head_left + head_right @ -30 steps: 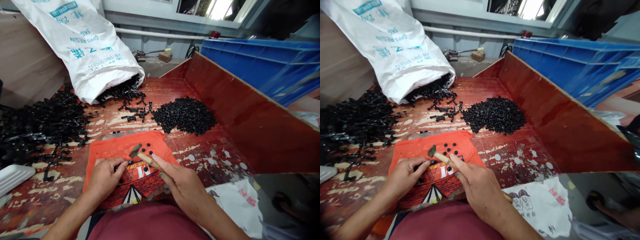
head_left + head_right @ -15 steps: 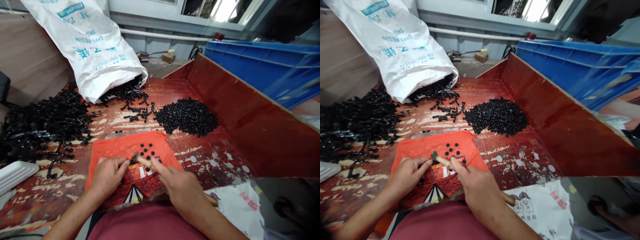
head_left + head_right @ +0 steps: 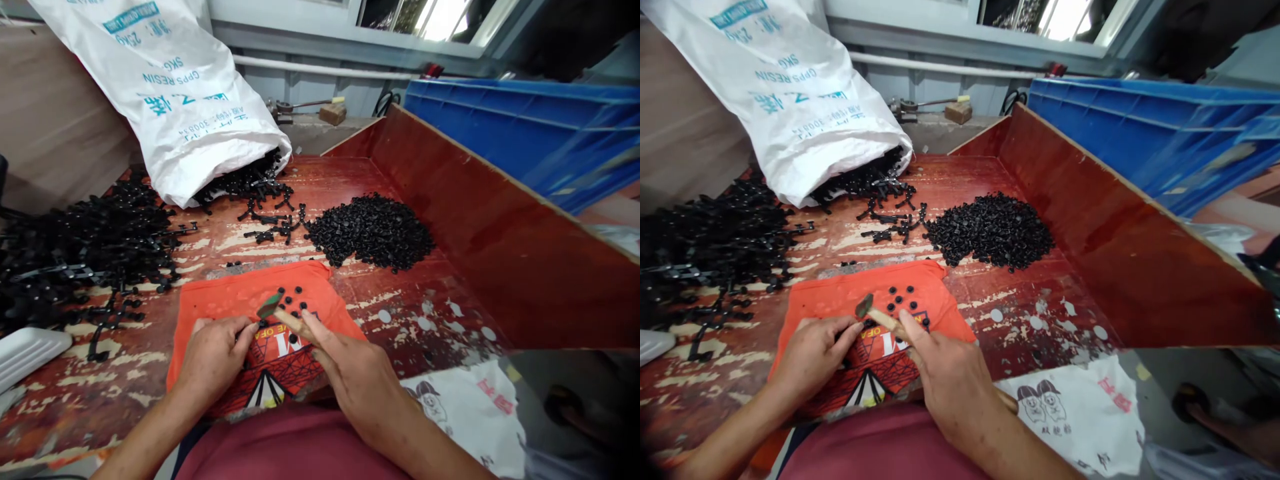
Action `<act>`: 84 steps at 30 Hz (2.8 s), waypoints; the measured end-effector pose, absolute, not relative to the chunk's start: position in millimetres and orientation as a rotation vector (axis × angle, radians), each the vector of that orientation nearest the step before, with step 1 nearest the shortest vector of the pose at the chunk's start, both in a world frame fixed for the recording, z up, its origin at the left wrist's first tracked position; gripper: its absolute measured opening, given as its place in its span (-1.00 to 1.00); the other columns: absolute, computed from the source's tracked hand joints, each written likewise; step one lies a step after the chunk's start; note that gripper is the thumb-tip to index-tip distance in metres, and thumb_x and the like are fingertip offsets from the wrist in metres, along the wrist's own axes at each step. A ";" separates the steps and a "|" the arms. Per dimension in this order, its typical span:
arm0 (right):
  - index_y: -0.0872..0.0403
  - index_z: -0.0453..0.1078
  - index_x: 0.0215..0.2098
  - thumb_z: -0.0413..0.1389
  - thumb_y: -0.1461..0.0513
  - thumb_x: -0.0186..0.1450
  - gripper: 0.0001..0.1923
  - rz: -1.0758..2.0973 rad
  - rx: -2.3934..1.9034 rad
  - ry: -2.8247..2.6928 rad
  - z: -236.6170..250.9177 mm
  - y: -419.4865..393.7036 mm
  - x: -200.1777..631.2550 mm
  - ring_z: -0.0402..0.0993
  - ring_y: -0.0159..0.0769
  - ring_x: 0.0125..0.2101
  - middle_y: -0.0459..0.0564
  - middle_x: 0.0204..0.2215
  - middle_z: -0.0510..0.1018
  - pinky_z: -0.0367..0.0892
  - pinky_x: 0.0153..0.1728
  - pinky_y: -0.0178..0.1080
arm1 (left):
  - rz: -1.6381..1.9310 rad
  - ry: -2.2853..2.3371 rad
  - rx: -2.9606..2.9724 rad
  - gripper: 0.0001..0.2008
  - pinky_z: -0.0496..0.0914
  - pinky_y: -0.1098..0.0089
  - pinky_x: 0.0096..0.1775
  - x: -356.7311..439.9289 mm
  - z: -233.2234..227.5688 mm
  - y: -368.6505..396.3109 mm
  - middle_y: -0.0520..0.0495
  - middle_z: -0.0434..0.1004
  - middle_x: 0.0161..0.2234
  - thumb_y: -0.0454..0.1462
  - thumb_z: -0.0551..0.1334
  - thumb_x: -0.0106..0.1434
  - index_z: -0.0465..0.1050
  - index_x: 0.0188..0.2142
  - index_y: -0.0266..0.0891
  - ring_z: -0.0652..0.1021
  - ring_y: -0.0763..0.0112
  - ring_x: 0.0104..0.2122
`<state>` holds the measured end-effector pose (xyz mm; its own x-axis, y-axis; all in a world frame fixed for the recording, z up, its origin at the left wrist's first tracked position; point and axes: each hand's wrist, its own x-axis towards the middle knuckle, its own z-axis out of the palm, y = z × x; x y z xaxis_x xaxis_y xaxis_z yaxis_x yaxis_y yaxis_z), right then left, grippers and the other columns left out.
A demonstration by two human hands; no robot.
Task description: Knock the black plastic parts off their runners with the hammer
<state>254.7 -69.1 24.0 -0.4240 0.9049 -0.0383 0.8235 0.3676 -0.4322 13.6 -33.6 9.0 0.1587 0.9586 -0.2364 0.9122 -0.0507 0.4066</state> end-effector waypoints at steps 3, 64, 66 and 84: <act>-0.08 0.15 0.37 0.00 0.25 0.44 -0.45 0.674 -1.566 -2.427 26.9 -67.5 254.1 0.64 -0.18 -0.36 -0.03 -0.32 0.69 0.49 -0.31 -0.23 | 0.179 1.736 1.878 -0.59 0.19 0.32 -0.31 10.3 9.3 -31.4 -0.03 0.52 -0.55 -0.08 -0.01 0.38 0.44 -0.46 -0.16 0.49 0.26 -0.47; -0.15 0.27 0.32 -0.01 0.23 0.41 -0.49 0.929 -1.746 -1.926 17.5 -56.4 307.5 0.64 -0.15 -0.20 -0.05 -0.13 0.69 0.45 -0.18 -0.25 | 0.696 1.300 0.849 -0.57 -0.11 0.61 -0.73 34.0 4.8 52.7 0.15 0.34 -0.69 -0.06 0.51 -0.14 0.39 -0.46 -0.26 0.06 0.76 -0.80; -0.15 0.26 0.32 0.00 0.23 0.41 -0.48 0.921 -1.740 -1.921 16.8 -56.9 307.4 0.65 -0.16 -0.21 -0.05 -0.13 0.69 0.45 -0.20 -0.26 | 0.671 1.301 0.865 -0.58 -0.11 0.60 -0.72 35.8 4.6 52.4 0.17 0.32 -0.70 -0.07 0.50 -0.13 0.39 -0.46 -0.26 0.05 0.76 -0.80; -0.15 0.15 0.37 -0.05 0.27 0.44 -0.45 0.698 -1.669 -2.059 26.4 -40.6 297.6 0.62 -0.24 -0.16 -0.05 -0.02 0.65 0.48 -0.15 -0.23 | 0.817 1.335 1.156 -0.70 0.25 0.51 -0.55 44.0 -5.8 46.9 0.08 0.46 -0.59 -0.12 0.46 -0.06 0.46 -0.49 -0.26 0.39 0.52 -0.61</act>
<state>297.6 -40.6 26.4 -0.2084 0.9780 -0.0047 0.7794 0.1632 -0.6049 44.0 46.9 -5.8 0.1156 0.9477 -0.2976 0.1660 0.2770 0.9464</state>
